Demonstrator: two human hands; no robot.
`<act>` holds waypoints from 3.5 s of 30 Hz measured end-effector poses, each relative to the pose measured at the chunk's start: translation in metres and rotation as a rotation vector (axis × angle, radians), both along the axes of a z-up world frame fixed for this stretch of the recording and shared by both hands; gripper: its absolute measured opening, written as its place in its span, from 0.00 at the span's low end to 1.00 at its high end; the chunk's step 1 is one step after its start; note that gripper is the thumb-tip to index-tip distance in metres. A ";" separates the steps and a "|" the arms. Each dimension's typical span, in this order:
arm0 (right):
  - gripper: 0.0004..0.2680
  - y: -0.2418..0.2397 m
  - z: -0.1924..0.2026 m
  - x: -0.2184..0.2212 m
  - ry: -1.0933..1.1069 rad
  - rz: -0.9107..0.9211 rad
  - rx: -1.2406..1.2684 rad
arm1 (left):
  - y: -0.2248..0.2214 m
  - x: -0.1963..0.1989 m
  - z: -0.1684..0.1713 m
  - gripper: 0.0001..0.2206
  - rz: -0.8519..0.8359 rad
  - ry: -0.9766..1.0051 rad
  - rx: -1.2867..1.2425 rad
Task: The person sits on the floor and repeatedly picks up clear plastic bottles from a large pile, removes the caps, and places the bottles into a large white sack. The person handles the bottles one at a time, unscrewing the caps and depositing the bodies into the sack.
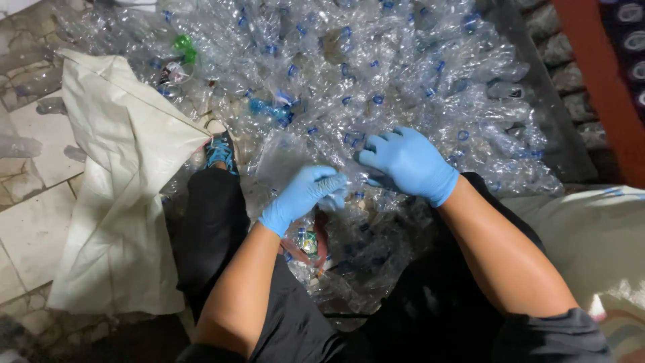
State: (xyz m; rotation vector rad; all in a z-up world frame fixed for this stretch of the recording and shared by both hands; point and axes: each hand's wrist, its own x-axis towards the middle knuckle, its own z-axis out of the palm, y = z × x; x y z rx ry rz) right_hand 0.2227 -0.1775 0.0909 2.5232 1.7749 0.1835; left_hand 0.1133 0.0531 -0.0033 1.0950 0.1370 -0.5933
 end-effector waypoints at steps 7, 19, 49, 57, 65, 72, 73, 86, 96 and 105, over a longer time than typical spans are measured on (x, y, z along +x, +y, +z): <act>0.18 0.001 -0.020 0.028 0.463 -0.667 0.151 | 0.001 0.009 0.029 0.37 0.371 -0.907 1.556; 0.16 0.018 -0.003 0.007 0.929 -0.546 -0.202 | 0.012 0.012 -0.020 0.25 0.189 -1.033 1.639; 0.24 -0.017 -0.057 0.010 0.872 -0.388 -0.200 | -0.002 0.014 0.005 0.14 -0.221 -0.473 1.491; 0.15 -0.001 -0.067 0.013 0.628 -0.266 -0.234 | -0.003 0.013 0.015 0.13 -0.300 -0.278 1.378; 0.06 0.019 -0.011 0.002 -0.211 0.085 0.126 | 0.004 0.004 0.055 0.14 -0.220 -0.061 0.144; 0.10 -0.003 -0.008 -0.009 -0.192 -0.095 -0.026 | 0.005 0.009 0.041 0.38 -0.329 -0.165 0.723; 0.09 -0.009 0.000 -0.013 -0.158 -0.197 -0.052 | 0.003 0.008 0.051 0.36 -0.280 -0.200 0.854; 0.10 -0.186 0.200 -0.233 -0.822 -0.807 0.534 | 0.032 0.025 -0.092 0.39 -0.600 -0.357 1.322; 0.20 -0.369 0.147 -0.257 -0.796 -1.263 0.259 | 0.035 0.007 -0.096 0.32 -0.520 -0.313 1.195; 0.19 -0.384 0.125 -0.256 -0.593 -1.518 0.186 | 0.051 0.006 -0.130 0.31 -0.475 -0.349 1.198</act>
